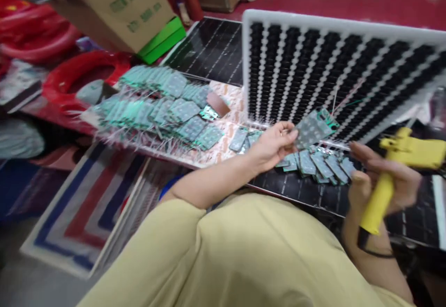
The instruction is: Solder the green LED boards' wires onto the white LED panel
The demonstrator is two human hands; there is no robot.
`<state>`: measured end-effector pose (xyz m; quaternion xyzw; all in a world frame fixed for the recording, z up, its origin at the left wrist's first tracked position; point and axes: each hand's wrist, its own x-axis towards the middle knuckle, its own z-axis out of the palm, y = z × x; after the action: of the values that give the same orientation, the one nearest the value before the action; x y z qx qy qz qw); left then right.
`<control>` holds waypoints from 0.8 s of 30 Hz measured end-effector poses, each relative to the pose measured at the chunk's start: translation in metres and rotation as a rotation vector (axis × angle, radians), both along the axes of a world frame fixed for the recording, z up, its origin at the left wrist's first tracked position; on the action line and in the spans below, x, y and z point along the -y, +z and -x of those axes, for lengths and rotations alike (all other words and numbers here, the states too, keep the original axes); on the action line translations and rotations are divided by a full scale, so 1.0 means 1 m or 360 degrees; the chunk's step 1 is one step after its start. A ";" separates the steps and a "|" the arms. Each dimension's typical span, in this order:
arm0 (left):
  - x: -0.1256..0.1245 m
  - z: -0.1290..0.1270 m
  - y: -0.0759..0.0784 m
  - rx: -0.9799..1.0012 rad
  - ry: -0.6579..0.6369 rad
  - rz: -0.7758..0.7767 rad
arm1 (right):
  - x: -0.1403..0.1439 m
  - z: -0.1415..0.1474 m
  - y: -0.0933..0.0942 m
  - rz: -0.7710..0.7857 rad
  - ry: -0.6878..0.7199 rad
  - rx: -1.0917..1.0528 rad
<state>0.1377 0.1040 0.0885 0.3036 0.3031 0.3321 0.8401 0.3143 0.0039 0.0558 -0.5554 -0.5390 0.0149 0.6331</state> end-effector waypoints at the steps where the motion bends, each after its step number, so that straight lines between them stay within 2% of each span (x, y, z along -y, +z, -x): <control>1: 0.012 -0.012 -0.008 0.0046 -0.0045 0.0102 | 0.000 0.001 0.000 -0.0096 -0.0036 0.0058; 3: 0.028 -0.027 -0.020 0.0085 -0.0190 0.0189 | -0.001 0.003 0.002 -0.0194 -0.0222 0.0204; 5: 0.030 -0.031 -0.023 0.0018 -0.0298 0.0004 | -0.002 0.002 0.004 -0.0147 -0.0528 0.0324; 7: 0.019 -0.029 -0.020 -0.0180 -0.0224 -0.0510 | 0.002 0.000 0.007 -0.0087 -0.0648 0.0412; 10: -0.005 -0.026 -0.005 -0.0511 -0.0111 -0.1496 | 0.011 -0.006 0.011 -0.0021 -0.0522 0.0585; 12: -0.014 -0.030 0.003 -0.0609 -0.0156 -0.1939 | 0.015 -0.007 0.012 0.0007 -0.0428 0.0693; 13: -0.016 -0.034 0.006 -0.0625 -0.0160 -0.2064 | 0.016 -0.006 0.012 0.0020 -0.0386 0.0724; 16: -0.012 -0.048 0.007 -0.0648 -0.0062 -0.2133 | 0.017 -0.003 0.012 0.0042 -0.0313 0.0778; 20: -0.004 -0.060 0.001 -0.0650 0.0013 -0.1936 | 0.017 -0.002 0.010 0.0056 -0.0289 0.0842; 24: -0.004 -0.062 -0.001 -0.0619 -0.0067 -0.1722 | 0.018 -0.002 0.007 0.0072 -0.0249 0.0881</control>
<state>0.1992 0.1079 0.0880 0.7517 0.2327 0.3611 0.5004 0.3166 -0.0138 0.0631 -0.5921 -0.6464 -0.1740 0.4486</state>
